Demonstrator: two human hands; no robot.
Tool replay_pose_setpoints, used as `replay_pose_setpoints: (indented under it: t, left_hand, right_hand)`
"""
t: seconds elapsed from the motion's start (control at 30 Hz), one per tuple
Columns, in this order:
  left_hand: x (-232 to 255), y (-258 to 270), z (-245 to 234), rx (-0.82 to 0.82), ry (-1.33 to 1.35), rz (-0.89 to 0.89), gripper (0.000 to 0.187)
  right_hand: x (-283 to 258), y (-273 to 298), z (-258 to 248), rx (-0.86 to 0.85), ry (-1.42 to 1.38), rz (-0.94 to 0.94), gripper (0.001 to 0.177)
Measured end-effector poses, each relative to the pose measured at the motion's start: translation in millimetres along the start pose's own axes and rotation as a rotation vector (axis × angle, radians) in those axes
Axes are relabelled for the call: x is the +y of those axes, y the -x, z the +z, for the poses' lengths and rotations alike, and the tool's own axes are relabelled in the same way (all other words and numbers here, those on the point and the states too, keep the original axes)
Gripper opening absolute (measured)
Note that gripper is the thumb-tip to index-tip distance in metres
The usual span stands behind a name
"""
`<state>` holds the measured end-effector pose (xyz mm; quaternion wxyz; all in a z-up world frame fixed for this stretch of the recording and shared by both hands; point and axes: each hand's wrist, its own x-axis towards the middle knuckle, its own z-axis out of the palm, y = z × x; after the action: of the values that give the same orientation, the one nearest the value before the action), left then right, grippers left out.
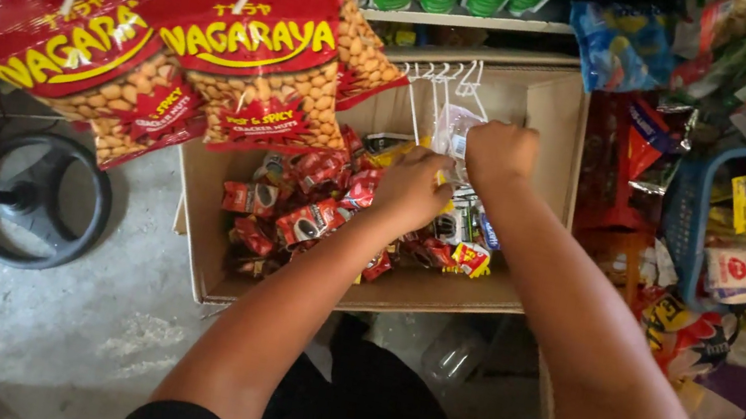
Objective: Bundling various snack packets together using plastic ties and placing them into a cardboard box.
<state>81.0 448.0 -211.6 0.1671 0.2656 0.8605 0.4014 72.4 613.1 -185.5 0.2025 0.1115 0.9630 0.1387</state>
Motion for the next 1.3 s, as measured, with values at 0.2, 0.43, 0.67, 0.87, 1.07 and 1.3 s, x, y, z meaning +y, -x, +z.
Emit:
replay_pose_setpoints:
  t: [0.2,0.43,0.67,0.87,1.07,1.3]
  left_hand:
    - [-14.9,4.8,6.0,0.066,-0.063,0.087,0.034]
    - [-12.1,6.5,3.1,0.051,-0.015,0.015,0.041]
    - [-8.3,12.4,-13.3,0.052,-0.009,-0.013,0.039]
    - [-10.5,18.8,-24.1,0.04,0.044,-0.056,0.038]
    - [-17.2,49.9,-46.5,0.127,0.087,-0.031,0.035]
    - [-16.9,119.0,-113.0,0.222,0.321,-0.084,0.026]
  right_hand:
    - [-14.0,9.6,-1.1,-0.037,0.052,-0.054,0.018]
    - [-14.1,0.9,62.6,-0.003,0.017,-0.012,0.02]
    - [2.1,-12.0,171.4,0.062,-0.633,0.148,0.046]
    - [-4.1,27.5,125.9,-0.179,-1.519,0.511,0.066]
    - [-23.8,63.1,192.8,0.551,-1.297,0.458,0.063]
    - [-148.1,145.5,87.8,0.562,-1.624,-0.012,0.008]
